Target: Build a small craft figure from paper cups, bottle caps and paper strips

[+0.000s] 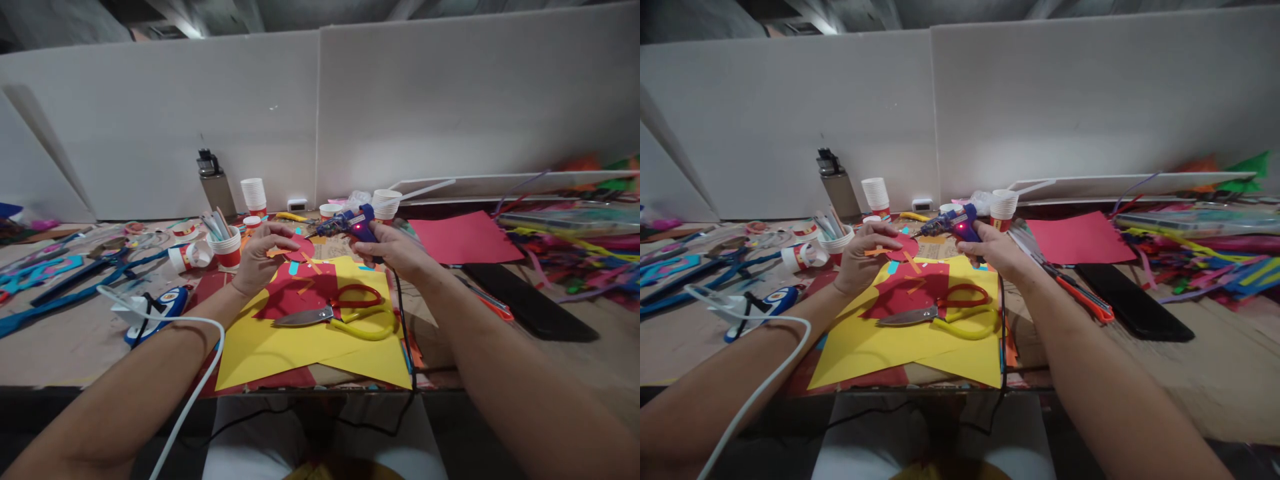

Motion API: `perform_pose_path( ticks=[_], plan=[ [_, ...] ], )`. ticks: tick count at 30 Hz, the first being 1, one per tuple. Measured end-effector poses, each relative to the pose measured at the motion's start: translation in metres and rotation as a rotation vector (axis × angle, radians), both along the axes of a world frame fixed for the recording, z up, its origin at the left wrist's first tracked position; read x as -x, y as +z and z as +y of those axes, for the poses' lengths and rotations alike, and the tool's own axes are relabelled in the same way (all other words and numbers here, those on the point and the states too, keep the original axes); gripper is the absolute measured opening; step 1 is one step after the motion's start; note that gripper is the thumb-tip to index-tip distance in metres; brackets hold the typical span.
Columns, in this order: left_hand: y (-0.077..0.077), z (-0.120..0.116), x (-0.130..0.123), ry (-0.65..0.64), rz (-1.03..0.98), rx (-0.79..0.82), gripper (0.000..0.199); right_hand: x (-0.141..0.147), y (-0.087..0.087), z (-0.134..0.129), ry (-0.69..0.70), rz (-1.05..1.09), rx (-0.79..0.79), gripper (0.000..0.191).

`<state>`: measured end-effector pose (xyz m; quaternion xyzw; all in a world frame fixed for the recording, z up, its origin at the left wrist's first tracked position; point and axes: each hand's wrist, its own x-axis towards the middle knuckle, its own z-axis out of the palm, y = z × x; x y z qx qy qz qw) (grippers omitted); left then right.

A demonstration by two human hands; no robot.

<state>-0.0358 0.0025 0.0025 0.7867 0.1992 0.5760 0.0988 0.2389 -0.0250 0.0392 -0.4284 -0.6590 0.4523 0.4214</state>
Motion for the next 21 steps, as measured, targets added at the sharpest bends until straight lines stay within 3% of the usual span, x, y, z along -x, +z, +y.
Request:
perform_pose_path(
  ticks=[12, 21],
  plan=[
    [0.0003, -0.0004, -0.0006, 0.003, 0.006, -0.025, 0.012, -0.0008, -0.0007, 0.0009, -0.009, -0.003, 0.0, 0.025],
    [0.0055, -0.006, -0.0014, -0.017, 0.068, -0.042, 0.007, -0.0033, 0.0005, 0.0003, -0.058, -0.132, -0.034, 0.022]
  ],
)
